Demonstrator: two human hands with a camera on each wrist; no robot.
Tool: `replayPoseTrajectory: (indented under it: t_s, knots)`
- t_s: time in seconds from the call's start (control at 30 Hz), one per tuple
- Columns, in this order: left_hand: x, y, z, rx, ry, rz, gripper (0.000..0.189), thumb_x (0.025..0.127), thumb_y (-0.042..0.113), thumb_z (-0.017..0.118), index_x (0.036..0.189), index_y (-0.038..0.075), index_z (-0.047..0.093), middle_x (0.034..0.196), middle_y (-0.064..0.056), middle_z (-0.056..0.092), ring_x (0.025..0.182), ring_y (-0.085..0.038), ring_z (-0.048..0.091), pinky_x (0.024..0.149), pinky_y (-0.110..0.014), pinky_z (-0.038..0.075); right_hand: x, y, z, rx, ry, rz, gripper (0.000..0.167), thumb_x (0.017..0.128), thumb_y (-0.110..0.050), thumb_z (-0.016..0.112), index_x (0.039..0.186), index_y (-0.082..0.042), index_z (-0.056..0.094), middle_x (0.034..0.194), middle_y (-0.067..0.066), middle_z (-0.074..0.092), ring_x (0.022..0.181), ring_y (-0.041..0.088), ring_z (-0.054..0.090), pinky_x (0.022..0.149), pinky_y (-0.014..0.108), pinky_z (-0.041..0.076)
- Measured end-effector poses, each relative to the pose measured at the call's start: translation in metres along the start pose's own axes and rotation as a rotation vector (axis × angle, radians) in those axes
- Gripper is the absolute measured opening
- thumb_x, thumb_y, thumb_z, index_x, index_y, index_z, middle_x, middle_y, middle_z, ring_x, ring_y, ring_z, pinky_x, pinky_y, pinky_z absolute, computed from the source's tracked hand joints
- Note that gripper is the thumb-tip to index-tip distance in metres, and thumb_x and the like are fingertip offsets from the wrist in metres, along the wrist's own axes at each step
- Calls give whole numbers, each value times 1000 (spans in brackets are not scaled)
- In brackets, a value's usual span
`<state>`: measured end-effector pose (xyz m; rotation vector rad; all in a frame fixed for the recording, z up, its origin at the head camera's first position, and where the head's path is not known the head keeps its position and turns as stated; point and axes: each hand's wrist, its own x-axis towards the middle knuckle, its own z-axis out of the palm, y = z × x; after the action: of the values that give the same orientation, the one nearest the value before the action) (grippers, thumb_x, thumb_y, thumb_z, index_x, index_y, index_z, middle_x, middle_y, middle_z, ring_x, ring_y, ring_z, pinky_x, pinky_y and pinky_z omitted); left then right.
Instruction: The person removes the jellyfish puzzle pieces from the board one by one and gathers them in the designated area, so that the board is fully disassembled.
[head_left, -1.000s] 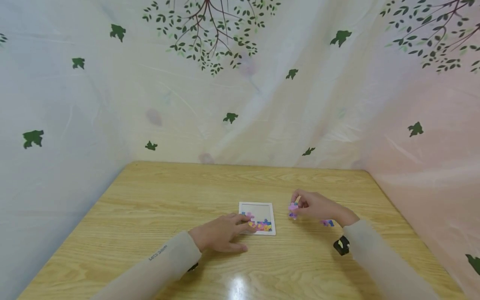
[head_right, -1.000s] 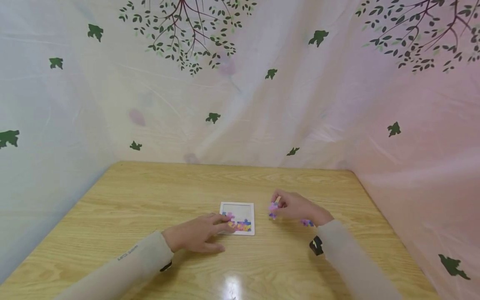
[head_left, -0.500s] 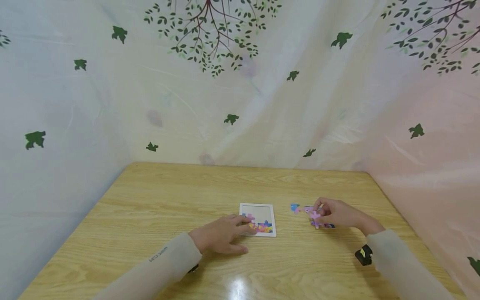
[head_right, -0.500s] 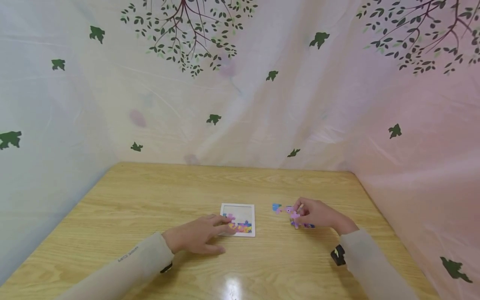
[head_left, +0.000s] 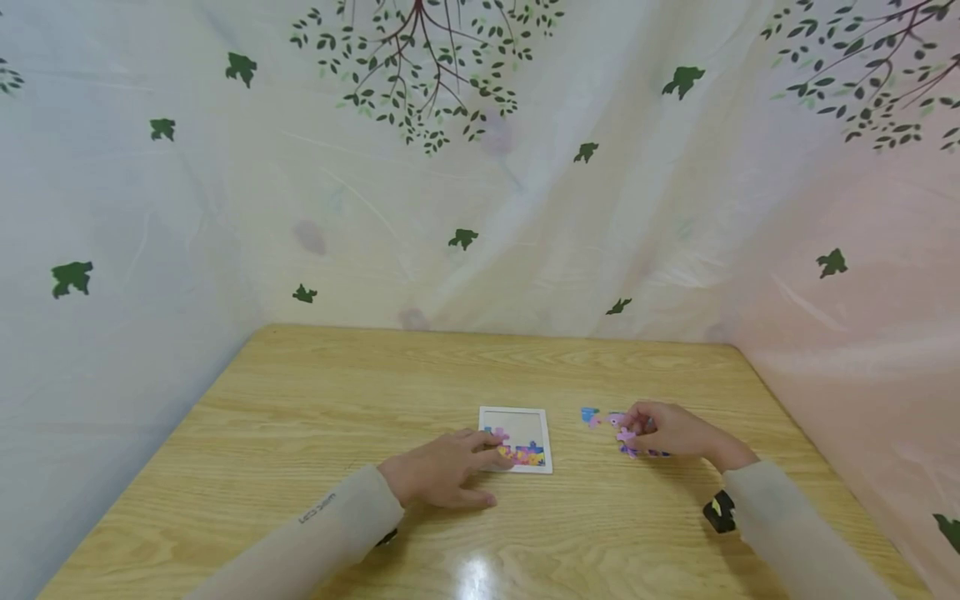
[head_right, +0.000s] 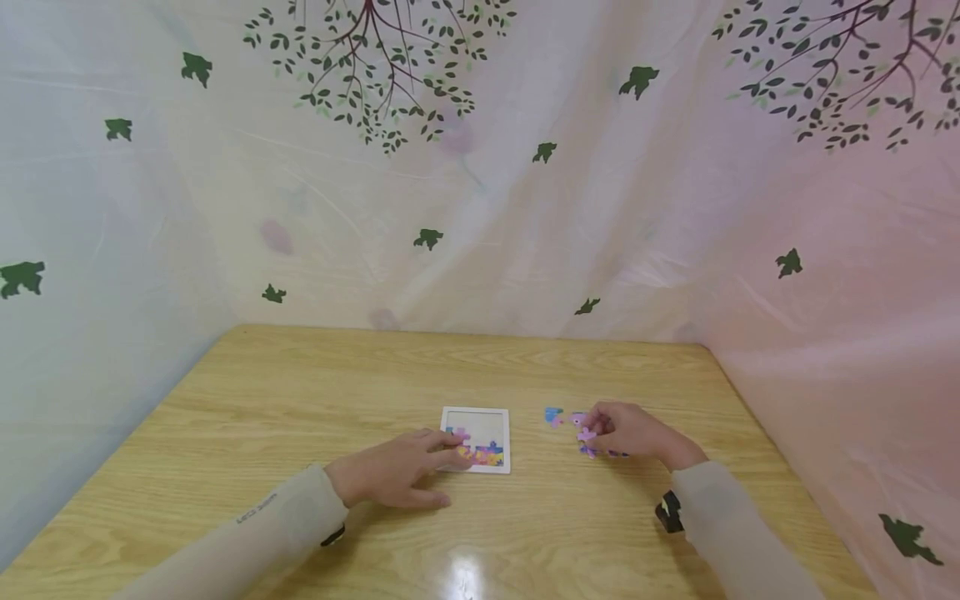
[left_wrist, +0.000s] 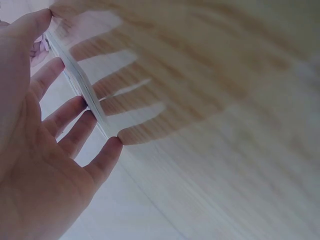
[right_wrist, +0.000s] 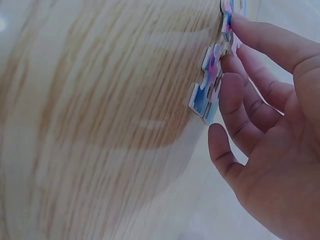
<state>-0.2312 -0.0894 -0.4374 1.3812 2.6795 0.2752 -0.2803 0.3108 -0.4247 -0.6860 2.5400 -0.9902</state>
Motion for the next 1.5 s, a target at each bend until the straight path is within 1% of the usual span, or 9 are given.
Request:
replayPoseTrajectory:
  t_s: [0.33,0.57,0.8,0.93,1.13,1.2,1.27,1.37,1.5]
  knots:
    - [1,0,1,4,5,-1,50,98,46,62,142,23,56,153,-7,43,137,-25,42,112,-42,36,1,3,1,-37,29,23,20,94,-12,71,107,-2,61,87,5,56,69,16,54,56,25,47]
    - [0,2,0,1,9,9,50,98,44,63,142,22,56,153,-8,42,137,-26,42,111,-42,37,1,6,1,-57,49,-4,18,93,-12,72,105,-3,61,87,5,55,72,16,52,58,24,46]
    - [-1,5,-3,-20,2,6,52,98,42,64,144,21,54,154,-9,40,139,-29,40,111,-45,37,1,3,3,-52,44,-11,22,96,-21,70,106,-3,61,87,4,56,69,15,53,58,25,47]
    - [-1,6,-3,-22,-6,-7,53,98,42,64,145,21,52,155,-8,39,140,-28,39,112,-45,36,5,-2,3,-47,38,-29,22,97,-21,69,107,-3,62,87,4,57,65,15,53,55,26,47]
    - [0,5,-2,-27,-3,-3,53,98,43,63,145,21,52,154,-8,39,140,-27,39,113,-45,35,15,-12,9,-73,26,-77,19,98,-18,68,109,-4,63,89,2,60,68,11,53,58,25,47]
    - [0,4,-1,-29,7,5,53,98,42,64,144,20,52,153,-9,41,138,-27,40,112,-45,36,19,-18,13,-70,19,-91,17,98,-17,67,109,-4,64,89,2,60,68,11,54,57,25,47]
    - [1,4,-1,-29,18,10,52,97,42,65,142,18,53,150,-10,43,136,-26,43,111,-44,37,24,-25,17,-55,5,-93,17,98,-17,66,109,-4,64,90,3,60,63,13,53,53,25,47]
    - [1,3,-1,-8,29,11,54,96,43,66,140,15,52,148,-10,46,134,-25,45,110,-41,38,33,-36,23,-58,-4,-111,15,98,-17,66,106,-4,64,89,3,60,62,12,51,52,24,45]
    - [1,2,0,34,30,8,58,96,44,66,139,9,50,144,-8,49,131,-22,47,111,-35,37,45,-49,32,-83,-14,-161,12,98,-15,67,104,-5,65,87,1,61,69,11,52,59,23,45]
